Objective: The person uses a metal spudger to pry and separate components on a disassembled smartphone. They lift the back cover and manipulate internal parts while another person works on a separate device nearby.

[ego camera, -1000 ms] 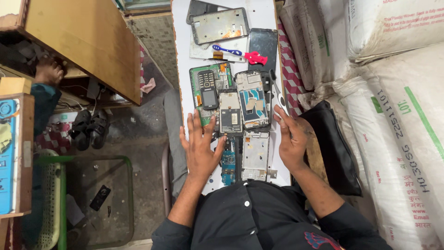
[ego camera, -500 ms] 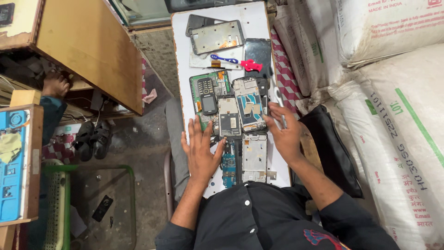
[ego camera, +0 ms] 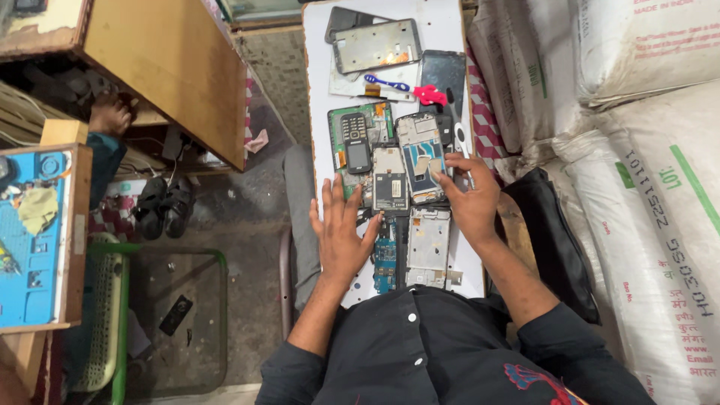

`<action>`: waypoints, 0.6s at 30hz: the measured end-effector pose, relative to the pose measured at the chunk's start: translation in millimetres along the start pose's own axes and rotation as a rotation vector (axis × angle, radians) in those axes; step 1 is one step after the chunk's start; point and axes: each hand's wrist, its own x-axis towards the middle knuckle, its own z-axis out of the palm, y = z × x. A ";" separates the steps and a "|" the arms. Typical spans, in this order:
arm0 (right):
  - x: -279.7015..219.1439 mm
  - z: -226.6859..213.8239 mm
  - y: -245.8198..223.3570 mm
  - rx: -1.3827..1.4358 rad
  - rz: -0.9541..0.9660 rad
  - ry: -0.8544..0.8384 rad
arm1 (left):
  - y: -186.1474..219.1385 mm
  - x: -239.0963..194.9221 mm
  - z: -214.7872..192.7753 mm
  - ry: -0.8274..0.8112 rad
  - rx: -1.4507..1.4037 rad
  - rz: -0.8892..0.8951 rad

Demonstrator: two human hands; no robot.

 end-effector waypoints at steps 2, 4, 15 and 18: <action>-2.2 1.2 2.2 0.133 0.008 -0.014 | -0.2 -1.6 0.8 -0.004 0.000 0.000; -4.6 3.6 3.3 0.139 0.022 0.002 | -1.8 -2.8 1.4 -0.011 -0.002 -0.003; 4.3 14.4 6.5 0.499 0.036 0.100 | -6.0 -3.9 5.7 -0.013 0.009 -0.006; 13.3 4.3 8.7 0.528 0.029 0.163 | -5.0 -2.1 4.6 -0.010 -0.008 -0.009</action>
